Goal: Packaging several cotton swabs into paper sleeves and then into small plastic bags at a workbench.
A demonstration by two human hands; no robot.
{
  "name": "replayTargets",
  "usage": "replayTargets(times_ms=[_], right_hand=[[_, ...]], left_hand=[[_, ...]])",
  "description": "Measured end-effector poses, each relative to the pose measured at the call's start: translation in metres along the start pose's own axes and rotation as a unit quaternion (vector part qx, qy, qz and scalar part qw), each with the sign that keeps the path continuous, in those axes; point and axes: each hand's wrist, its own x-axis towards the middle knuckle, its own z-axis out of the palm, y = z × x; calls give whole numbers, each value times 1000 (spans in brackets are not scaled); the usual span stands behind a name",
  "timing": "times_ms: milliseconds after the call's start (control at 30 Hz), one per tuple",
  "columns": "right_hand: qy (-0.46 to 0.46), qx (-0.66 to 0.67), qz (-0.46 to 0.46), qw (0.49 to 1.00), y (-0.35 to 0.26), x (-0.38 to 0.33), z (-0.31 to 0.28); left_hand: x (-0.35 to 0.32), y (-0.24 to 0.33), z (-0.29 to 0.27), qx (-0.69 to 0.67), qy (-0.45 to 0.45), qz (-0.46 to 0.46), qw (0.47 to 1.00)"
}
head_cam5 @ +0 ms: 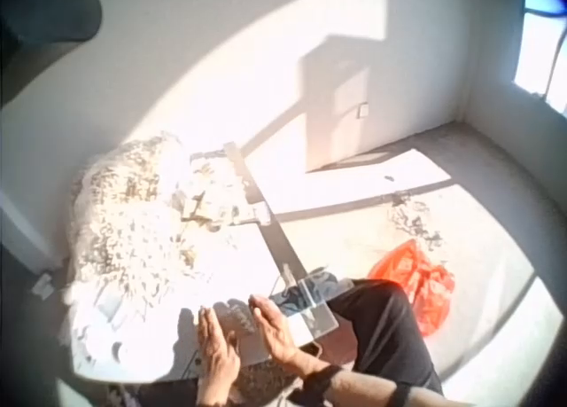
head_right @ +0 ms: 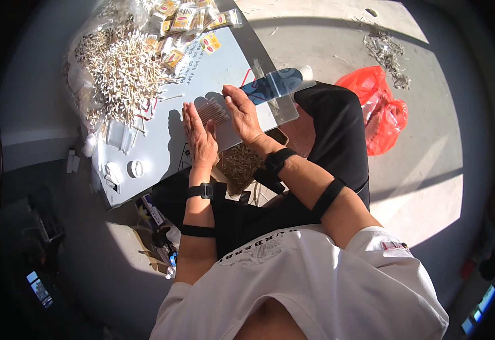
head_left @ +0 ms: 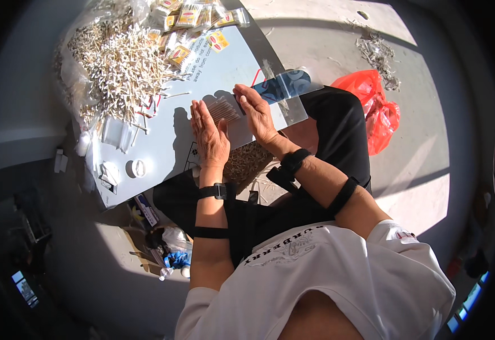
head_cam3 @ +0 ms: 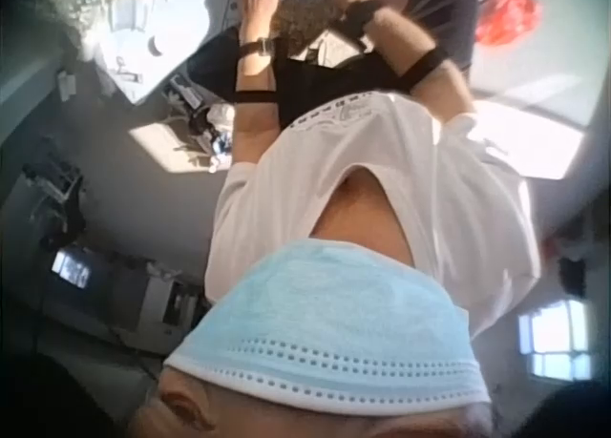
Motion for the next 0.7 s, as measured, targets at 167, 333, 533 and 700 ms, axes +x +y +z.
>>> replayTargets(times_ms=[167,333,533,700], right_hand=[[9,16,-13,1000,10,11,8],[29,13,-34,999,14,23,17],[-7,-55,-65,996,11,26,22],[-10,-28,-34,999,10,23,16]], left_hand=[[17,-7,6,-290,139,-102,941],[25,-5,19,-337,162,-118,920],[26,-3,25,-363,213,-130,898],[32,13,32,-382,210,-136,890]])
